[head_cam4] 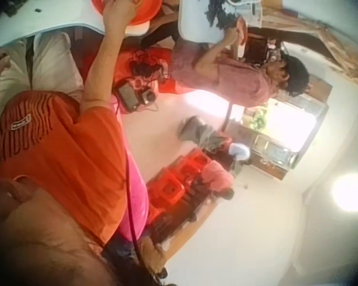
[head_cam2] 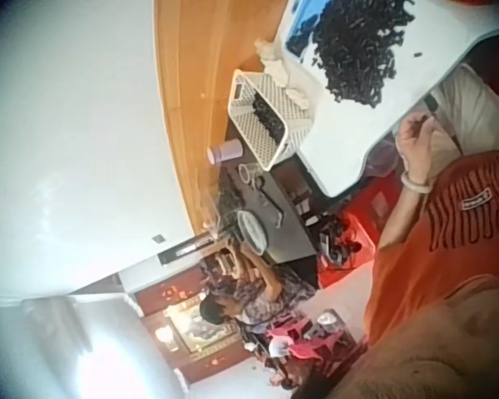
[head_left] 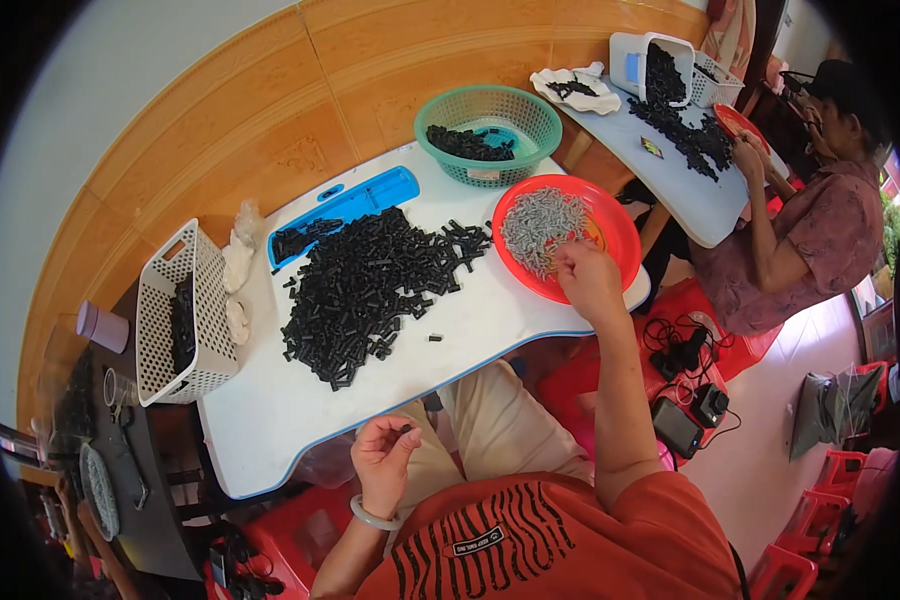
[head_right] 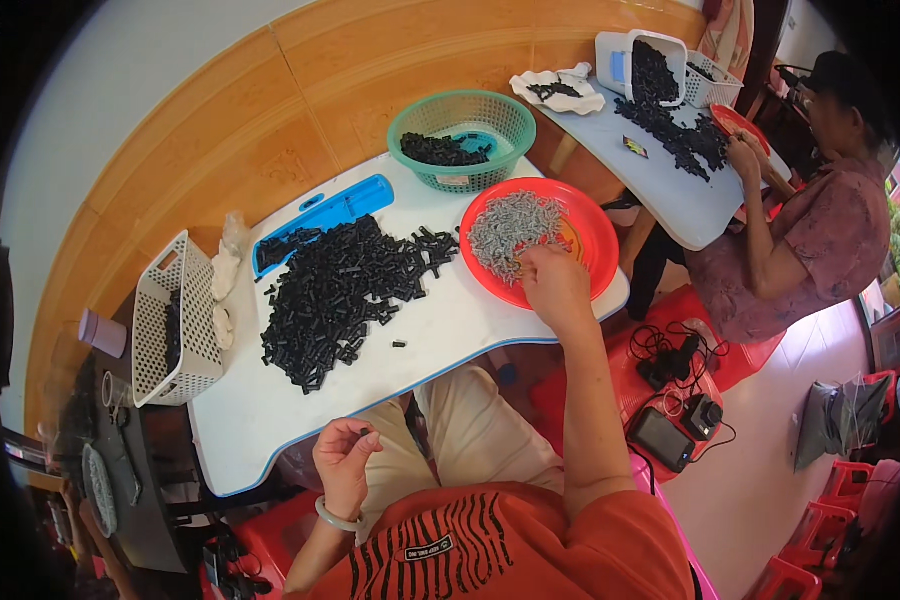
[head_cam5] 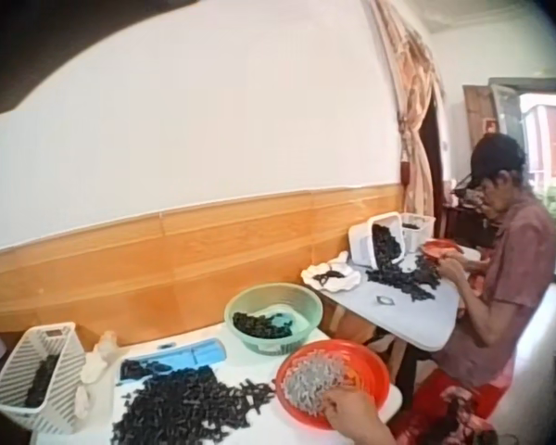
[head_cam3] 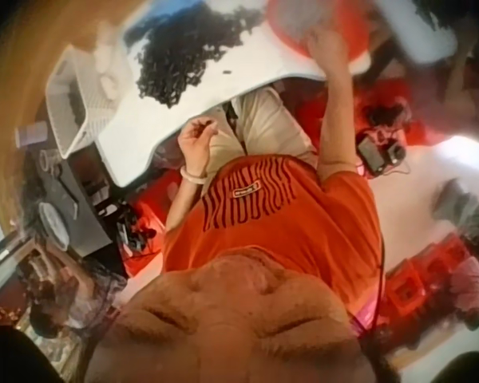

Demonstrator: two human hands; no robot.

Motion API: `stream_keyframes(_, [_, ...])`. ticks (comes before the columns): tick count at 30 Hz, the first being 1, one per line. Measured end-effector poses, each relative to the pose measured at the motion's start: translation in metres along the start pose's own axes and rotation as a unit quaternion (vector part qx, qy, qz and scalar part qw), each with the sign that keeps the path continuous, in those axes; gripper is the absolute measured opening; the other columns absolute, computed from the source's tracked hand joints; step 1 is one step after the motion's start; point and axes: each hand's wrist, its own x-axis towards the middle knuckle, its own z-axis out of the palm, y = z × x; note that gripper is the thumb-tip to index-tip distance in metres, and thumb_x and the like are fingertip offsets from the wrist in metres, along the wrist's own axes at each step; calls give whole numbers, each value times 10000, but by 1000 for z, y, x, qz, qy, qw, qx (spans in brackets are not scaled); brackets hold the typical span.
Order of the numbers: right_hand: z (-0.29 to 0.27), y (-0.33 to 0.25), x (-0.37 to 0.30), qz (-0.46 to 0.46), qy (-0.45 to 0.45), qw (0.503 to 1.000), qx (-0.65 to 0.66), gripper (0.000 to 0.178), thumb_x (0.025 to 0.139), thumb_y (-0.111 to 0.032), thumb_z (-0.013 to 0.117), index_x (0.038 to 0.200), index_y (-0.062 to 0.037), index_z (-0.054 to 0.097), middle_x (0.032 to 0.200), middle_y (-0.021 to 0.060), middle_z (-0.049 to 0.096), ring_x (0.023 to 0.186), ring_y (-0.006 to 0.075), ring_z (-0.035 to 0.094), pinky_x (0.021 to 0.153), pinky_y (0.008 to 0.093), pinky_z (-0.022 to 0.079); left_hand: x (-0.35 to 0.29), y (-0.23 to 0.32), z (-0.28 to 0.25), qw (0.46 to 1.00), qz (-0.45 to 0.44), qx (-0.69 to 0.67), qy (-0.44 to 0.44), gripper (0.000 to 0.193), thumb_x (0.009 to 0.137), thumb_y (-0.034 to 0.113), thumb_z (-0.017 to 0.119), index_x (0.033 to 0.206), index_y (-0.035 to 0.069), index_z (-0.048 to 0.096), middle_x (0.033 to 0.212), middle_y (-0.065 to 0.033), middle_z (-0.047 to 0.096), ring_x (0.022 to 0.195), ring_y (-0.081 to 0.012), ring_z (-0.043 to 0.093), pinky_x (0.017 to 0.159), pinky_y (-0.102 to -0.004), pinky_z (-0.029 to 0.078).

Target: Manually assembling small plastic components and springs at a workspace.

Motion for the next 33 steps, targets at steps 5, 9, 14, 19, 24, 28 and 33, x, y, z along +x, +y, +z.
stream_keyframes(5, [34,1,-1,-16,44,985,166,138,794,35,585,899,-14,660,882,170,625,835,324,622,712,386,501,-5,-1,-22,1000,2,0,24,170,814,-67,668,946,-2,582,843,-53,623,711,-106,588,665,-232,506])
stream_keyframes(9, [59,-8,-14,-39,47,977,204,105,855,39,554,920,-12,619,847,95,597,775,195,587,704,303,486,-14,1,-33,999,-21,18,35,350,786,-103,652,1120,-29,577,837,-91,651,702,-132,618,666,-236,516])
stream_keyframes(14, [68,-49,-26,9,30,916,400,101,877,19,554,962,-21,592,845,12,573,793,107,541,732,249,454,-2,16,-34,992,4,-119,-33,307,819,-116,626,1111,-34,579,934,-142,675,809,-172,660,746,-273,552])
stream_keyframes(19, [46,-151,-68,-102,-89,908,398,29,826,10,605,848,21,620,854,62,601,786,117,542,709,229,428,-12,37,-40,972,27,-197,-127,265,839,-122,615,1091,-44,588,996,-158,672,904,-183,665,796,-269,552])
stream_keyframes(24, [40,-194,-105,-167,-233,761,582,109,809,-76,697,858,17,667,848,94,612,780,160,579,687,253,452,-25,52,-34,972,40,-202,-115,232,795,-89,681,1006,-41,598,979,-208,661,827,-213,671,761,-313,561])
stream_keyframes(28, [36,-198,-113,-155,-266,743,594,147,810,-118,713,874,10,679,857,98,617,779,161,588,686,257,459,-26,52,-35,975,116,-140,-129,214,799,-71,689,992,-38,603,958,-167,645,796,-188,650,735,-285,541])
stream_keyframes(33, [44,-200,-125,-146,-248,741,607,134,829,-103,696,899,8,673,863,95,613,770,151,577,676,247,446,-35,49,-35,971,41,-210,-107,212,832,-78,657,1035,-24,631,912,-36,580,735,-58,510,670,-183,421])
